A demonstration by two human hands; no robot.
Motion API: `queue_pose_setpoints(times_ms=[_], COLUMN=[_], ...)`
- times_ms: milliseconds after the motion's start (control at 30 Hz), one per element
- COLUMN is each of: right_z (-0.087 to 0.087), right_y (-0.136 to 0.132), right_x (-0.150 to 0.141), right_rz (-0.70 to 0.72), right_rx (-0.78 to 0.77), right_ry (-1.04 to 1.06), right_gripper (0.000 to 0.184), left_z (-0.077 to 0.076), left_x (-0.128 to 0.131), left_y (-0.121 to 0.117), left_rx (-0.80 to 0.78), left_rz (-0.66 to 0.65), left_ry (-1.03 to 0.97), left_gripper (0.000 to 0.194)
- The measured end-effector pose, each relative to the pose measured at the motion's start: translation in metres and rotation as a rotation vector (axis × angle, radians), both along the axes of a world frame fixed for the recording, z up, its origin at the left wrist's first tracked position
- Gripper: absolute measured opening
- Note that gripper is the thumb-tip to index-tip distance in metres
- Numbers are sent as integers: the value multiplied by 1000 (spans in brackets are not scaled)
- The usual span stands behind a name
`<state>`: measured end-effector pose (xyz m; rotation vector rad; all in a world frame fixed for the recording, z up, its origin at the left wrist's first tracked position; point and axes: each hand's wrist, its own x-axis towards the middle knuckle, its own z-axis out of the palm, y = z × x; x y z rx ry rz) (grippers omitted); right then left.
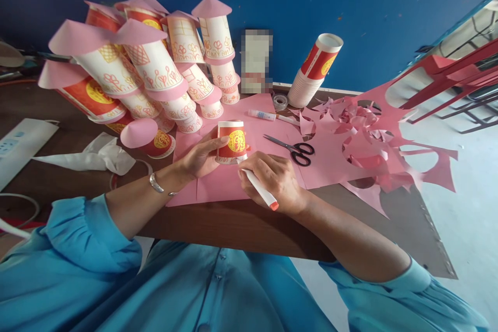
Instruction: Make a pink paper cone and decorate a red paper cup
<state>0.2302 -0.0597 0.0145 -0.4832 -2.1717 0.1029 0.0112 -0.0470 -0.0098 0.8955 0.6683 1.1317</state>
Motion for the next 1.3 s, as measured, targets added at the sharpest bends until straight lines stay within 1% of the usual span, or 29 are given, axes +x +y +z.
queue_pose_setpoints(times_ms=[167, 333, 533, 667, 733, 867, 933, 1133, 1300], right_z=[1, 2, 2, 2, 2, 1, 0, -1, -1], right_y=[-2, -3, -3, -3, -3, -3, -3, -2, -1], right_x=[0, 0, 1, 1, 1, 0, -1, 0, 0], right_rz=[12, 34, 40, 59, 66, 66, 61, 41, 53], right_rx=[-9, -23, -34, -27, -28, -32, -33, -20, -20], right_ry=[-6, -46, -40, -12, -15, -28, -39, -40, -38], right_gripper=[20, 18, 19, 21, 22, 23, 21, 22, 23], left_z=[4, 6, 7, 8, 8, 10, 10, 7, 2], left_x=[0, 1, 0, 0, 1, 2, 2, 3, 2], left_y=[-2, -1, -1, -2, -2, -2, -3, -1, 1], left_rx=[12, 20, 17, 21, 22, 29, 35, 55, 61], left_rz=[-20, -31, -41, -33, -30, -32, -36, -36, -56], left_ry=[13, 7, 31, 44, 43, 37, 42, 62, 62], left_gripper=[51, 54, 44, 42, 45, 59, 62, 65, 67])
